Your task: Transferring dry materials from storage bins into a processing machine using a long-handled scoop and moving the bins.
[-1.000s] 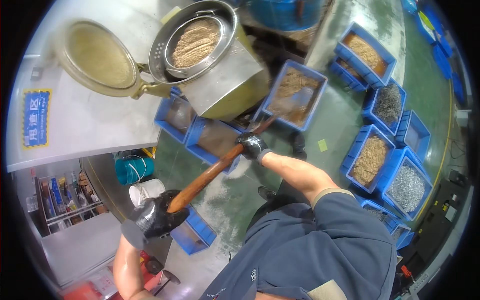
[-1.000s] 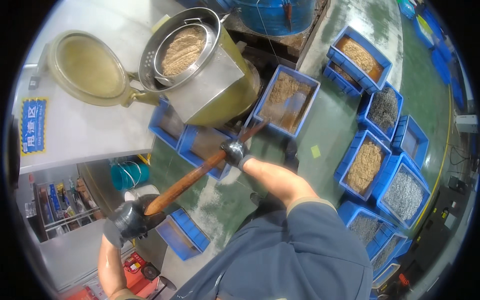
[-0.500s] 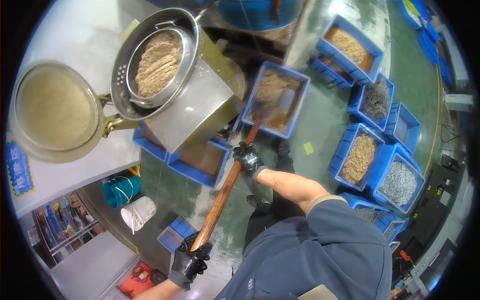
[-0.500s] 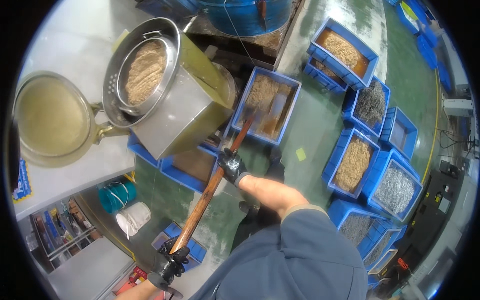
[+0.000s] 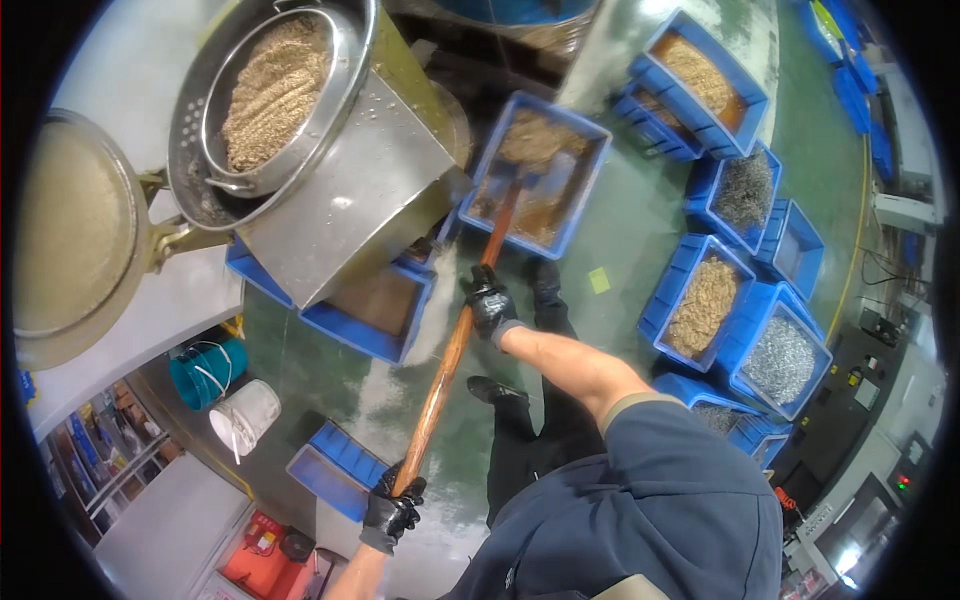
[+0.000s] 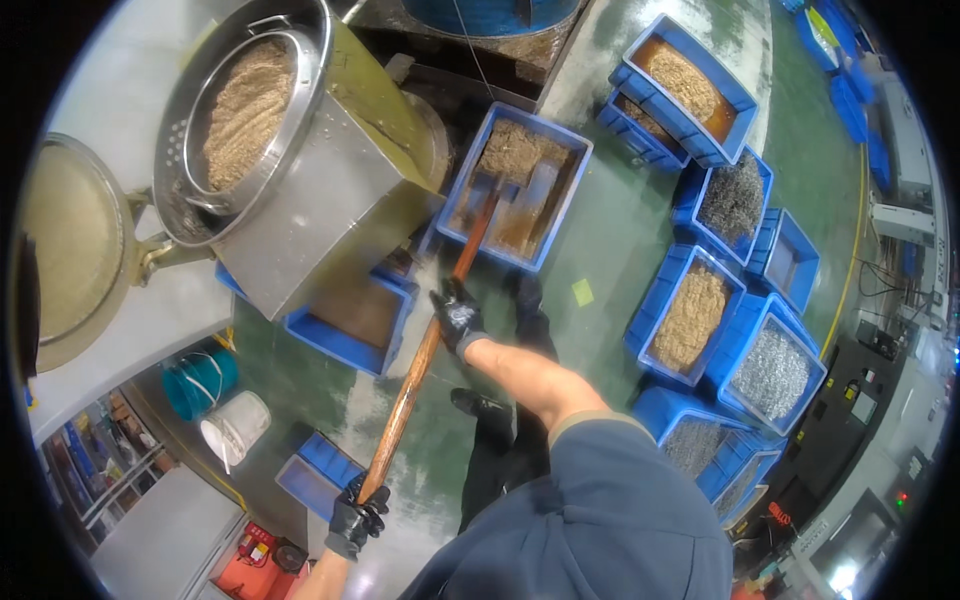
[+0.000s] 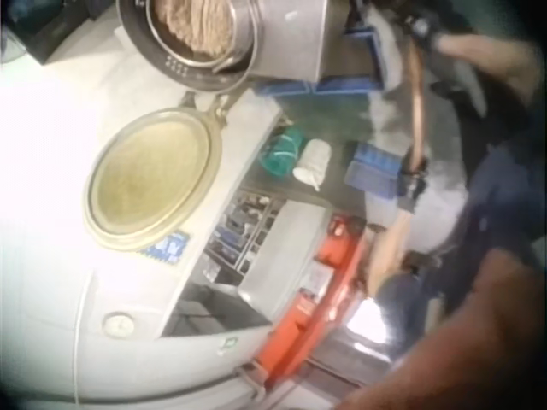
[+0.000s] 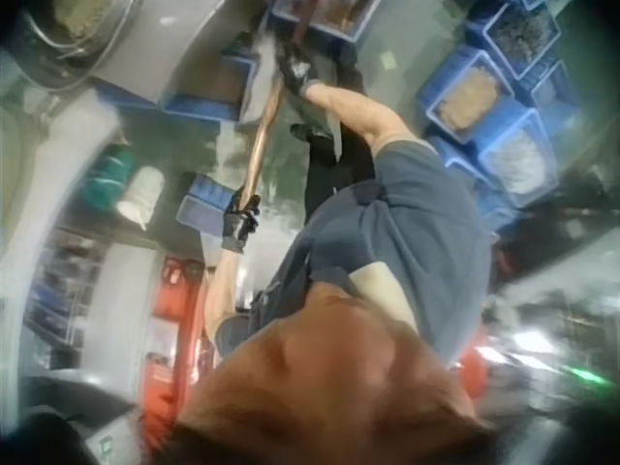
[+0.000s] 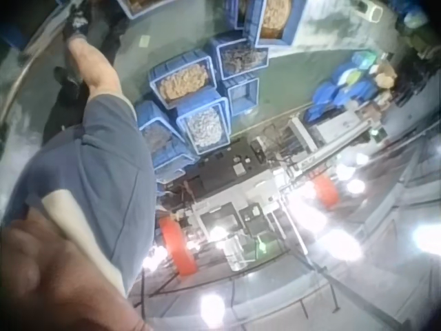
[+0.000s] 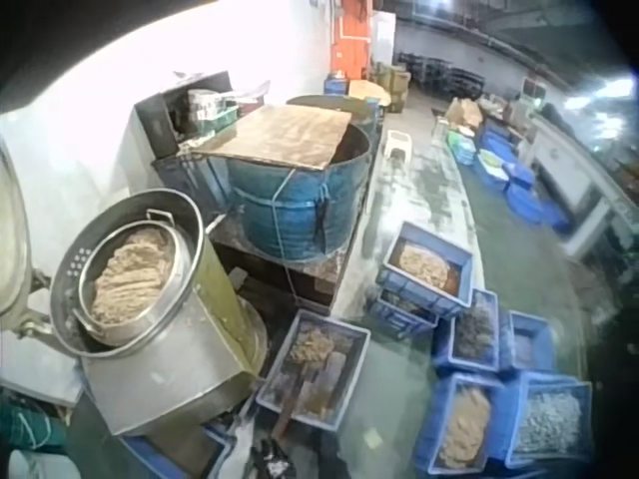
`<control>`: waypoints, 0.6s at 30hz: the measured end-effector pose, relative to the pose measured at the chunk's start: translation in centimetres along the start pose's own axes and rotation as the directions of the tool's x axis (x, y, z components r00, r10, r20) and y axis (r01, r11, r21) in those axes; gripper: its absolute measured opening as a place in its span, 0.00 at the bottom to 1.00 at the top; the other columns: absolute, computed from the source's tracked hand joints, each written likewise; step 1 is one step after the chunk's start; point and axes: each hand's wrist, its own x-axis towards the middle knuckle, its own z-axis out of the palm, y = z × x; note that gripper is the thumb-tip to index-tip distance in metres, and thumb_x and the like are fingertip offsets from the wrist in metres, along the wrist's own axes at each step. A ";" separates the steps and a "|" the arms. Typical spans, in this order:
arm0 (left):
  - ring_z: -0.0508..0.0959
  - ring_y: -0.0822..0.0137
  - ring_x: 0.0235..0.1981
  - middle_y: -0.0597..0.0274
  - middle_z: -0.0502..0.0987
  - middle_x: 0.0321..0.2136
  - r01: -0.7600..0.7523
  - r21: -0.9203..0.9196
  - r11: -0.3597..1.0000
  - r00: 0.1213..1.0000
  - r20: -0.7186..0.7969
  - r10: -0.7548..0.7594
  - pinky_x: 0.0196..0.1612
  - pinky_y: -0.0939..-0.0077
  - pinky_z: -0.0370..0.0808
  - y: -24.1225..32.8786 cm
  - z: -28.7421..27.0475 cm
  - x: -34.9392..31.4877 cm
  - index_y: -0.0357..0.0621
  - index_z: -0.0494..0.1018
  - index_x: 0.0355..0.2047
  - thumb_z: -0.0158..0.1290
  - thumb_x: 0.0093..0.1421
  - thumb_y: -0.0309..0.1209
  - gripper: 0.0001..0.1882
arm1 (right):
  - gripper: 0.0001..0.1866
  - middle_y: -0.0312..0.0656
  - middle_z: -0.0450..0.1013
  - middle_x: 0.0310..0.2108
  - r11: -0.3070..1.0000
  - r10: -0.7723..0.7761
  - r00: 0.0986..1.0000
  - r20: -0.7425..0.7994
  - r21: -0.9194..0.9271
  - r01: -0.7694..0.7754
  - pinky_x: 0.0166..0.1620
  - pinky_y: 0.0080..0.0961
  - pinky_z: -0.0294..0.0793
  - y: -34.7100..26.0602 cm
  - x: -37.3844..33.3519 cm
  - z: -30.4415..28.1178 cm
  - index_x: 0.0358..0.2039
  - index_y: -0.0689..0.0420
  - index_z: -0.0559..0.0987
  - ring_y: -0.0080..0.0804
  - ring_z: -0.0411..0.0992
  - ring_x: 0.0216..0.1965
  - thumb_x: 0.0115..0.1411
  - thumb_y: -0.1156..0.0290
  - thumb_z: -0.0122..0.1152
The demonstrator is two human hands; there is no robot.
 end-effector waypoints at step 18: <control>0.79 0.57 0.22 0.55 0.75 0.28 0.324 -0.114 0.939 0.908 0.318 -0.274 0.18 0.66 0.76 -3.0 -3.9 6.3 0.35 0.64 0.56 0.53 0.43 0.12 0.35 | 0.29 0.44 0.76 0.33 -0.465 0.353 0.346 0.869 0.484 -0.741 0.38 0.34 0.76 7.4 4.1 -1.3 0.44 0.54 0.73 0.37 0.76 0.33 0.60 0.39 0.53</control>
